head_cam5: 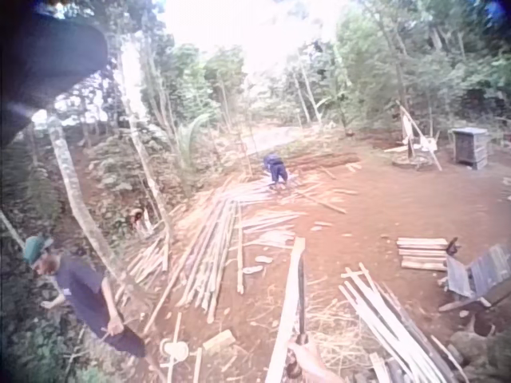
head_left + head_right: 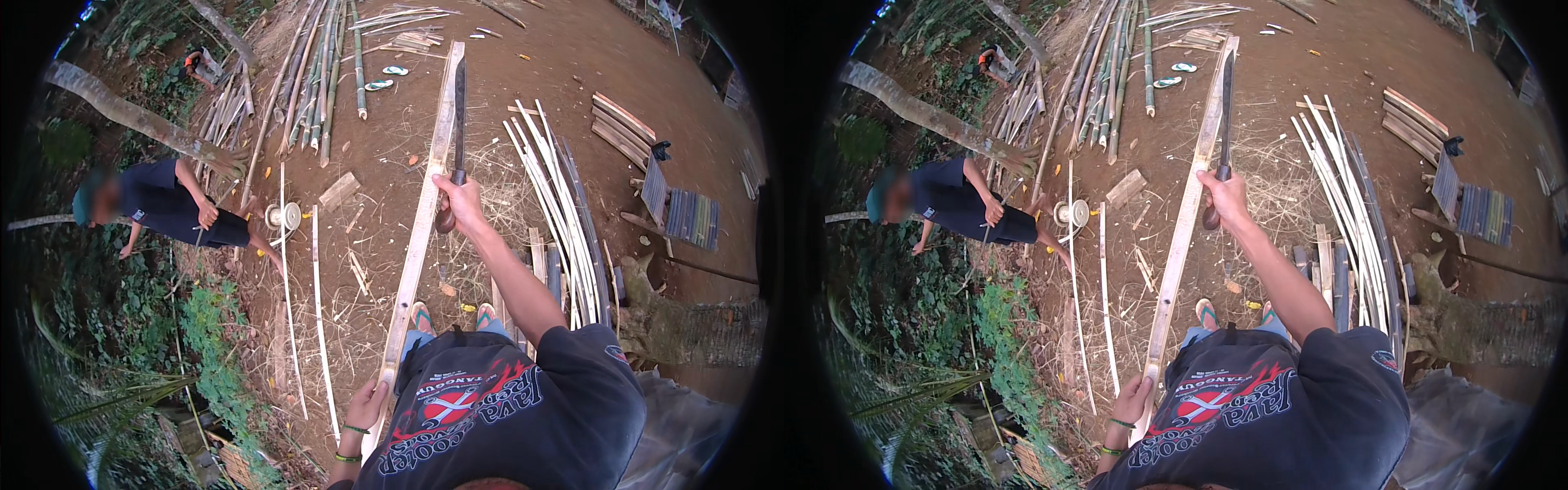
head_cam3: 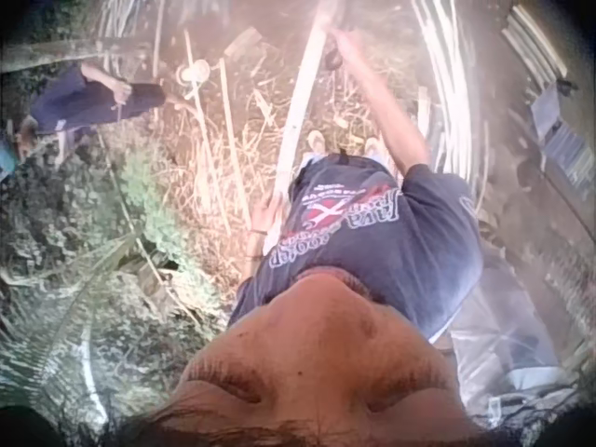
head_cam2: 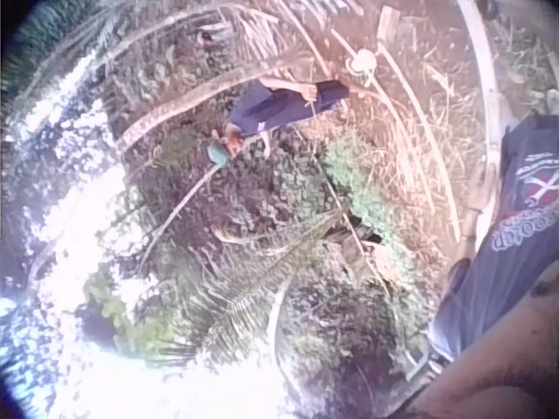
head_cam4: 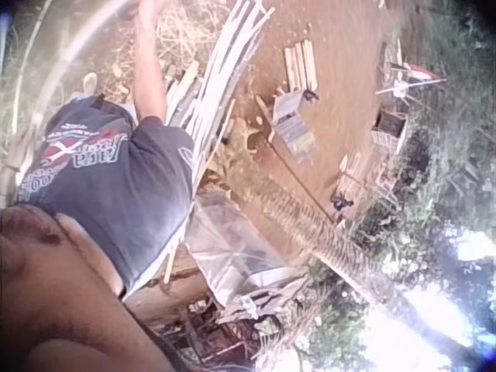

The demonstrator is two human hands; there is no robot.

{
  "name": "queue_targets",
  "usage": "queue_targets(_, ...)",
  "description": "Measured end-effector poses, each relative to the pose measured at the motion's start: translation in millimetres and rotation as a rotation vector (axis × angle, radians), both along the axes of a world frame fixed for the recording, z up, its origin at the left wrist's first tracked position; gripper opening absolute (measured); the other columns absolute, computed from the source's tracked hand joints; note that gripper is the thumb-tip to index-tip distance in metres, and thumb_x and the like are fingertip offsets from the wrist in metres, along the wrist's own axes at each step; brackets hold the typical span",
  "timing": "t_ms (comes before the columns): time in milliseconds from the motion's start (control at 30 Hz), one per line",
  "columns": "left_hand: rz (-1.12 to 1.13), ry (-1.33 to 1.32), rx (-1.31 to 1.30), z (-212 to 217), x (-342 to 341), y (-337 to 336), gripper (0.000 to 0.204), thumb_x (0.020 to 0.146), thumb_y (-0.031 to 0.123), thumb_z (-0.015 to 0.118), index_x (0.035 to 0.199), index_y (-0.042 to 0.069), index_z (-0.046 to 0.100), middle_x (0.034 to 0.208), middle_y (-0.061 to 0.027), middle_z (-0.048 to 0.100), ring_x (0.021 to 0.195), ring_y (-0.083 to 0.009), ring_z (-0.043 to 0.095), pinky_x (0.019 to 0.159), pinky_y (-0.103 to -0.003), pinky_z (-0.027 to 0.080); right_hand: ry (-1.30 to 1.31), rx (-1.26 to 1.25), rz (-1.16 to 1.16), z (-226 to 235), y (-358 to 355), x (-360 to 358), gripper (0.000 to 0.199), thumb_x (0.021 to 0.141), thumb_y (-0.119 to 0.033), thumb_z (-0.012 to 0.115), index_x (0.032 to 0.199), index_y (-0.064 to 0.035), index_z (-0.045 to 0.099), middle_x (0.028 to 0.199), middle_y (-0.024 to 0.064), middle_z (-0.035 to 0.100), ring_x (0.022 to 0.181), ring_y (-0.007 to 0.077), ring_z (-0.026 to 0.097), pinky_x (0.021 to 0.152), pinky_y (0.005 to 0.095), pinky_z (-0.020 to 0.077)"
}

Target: The person uses a machete to shave and smooth a long bamboo pole held in their left hand. They repeatedly strike the bamboo to remove the outer layer and create a flat surface. Other people are visible in the background working with similar materials.

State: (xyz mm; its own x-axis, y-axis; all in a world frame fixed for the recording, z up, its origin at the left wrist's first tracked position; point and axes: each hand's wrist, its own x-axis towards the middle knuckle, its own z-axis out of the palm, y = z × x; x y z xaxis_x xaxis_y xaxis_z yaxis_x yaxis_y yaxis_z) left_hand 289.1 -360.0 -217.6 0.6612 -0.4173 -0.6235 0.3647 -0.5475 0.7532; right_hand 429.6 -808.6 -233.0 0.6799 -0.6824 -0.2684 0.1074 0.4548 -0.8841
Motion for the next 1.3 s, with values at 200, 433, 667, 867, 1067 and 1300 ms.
queue_targets(200,0.043,-0.028,-0.033,18.6,16.9,-32.0,0.03,0.103,0.031,0.051,0.084,0.008,0.054,0.059,0.0021,0.051,0.047,-0.0055,0.048,0.042,-0.022,0.038,0.156,-0.396,0.045,6.5,-7.7,-16.4,0.035,0.089,-0.036,0.069,0.084,-0.0025,0.062,0.06,0.0007,0.054,0.048,0.0094,0.046,0.045,0.0286,0.0354)
queue_targets(433,0.127,-0.041,-0.123,27.8,51.2,-72.0,0.029,0.106,0.032,0.043,0.089,0.01,0.05,0.051,0.0025,0.041,0.038,-0.0065,0.035,0.035,-0.022,0.027,0.135,-0.862,0.326,-20.3,50.0,-93.9,0.029,0.087,-0.031,0.069,0.095,-0.0042,0.062,0.055,0.0027,0.05,0.046,0.0168,0.047,0.046,0.0344,0.0357)
queue_targets(667,0.045,0.125,-0.259,20.4,69.7,-102.1,0.04,0.105,0.037,0.029,0.083,0.008,0.046,0.048,-0.0003,0.037,0.036,-0.0105,0.032,0.035,-0.024,0.025,0.027,-1.222,0.619,-9.9,110.1,-139.7,0.024,0.072,-0.026,0.077,0.077,-0.0076,0.064,0.061,0.012,0.062,0.054,0.0324,0.062,0.054,0.0434,0.0496)
queue_targets(867,0.047,0.013,-0.179,-5.9,41.1,-71.4,0.046,0.106,0.037,0.028,0.071,0.009,0.039,0.048,-0.0007,0.035,0.037,-0.0123,0.031,0.038,-0.028,0.025,0.237,-1.343,0.444,13.4,11.2,-87.5,0.021,0.073,-0.025,0.067,0.063,-0.008,0.06,0.051,0.0102,0.059,0.042,0.0262,0.057,0.048,0.0418,0.048)
queue_targets(1067,-0.049,-0.102,-0.012,1.9,39.4,-66.7,0.052,0.106,0.037,0.028,0.066,0.008,0.043,0.047,-0.0011,0.036,0.039,-0.0139,0.036,0.04,-0.03,0.027,0.417,-1.327,0.657,24.6,-3.2,-73.1,0.018,0.073,-0.025,0.06,0.067,-0.0087,0.065,0.048,0.0111,0.056,0.043,0.0277,0.058,0.046,0.044,0.0478)
queue_targets(1300,-0.172,-0.308,-0.035,-27.0,47.0,-34.6,0.031,0.099,0.021,0.048,0.074,0.004,0.044,0.056,-0.0072,0.042,0.047,-0.023,0.044,0.046,-0.037,0.034,0.153,-1.477,0.709,3.4,-11.4,-71.8,0.018,0.064,-0.027,0.065,0.066,-0.0097,0.067,0.048,0.012,0.056,0.045,0.0327,0.059,0.049,0.0471,0.0481)
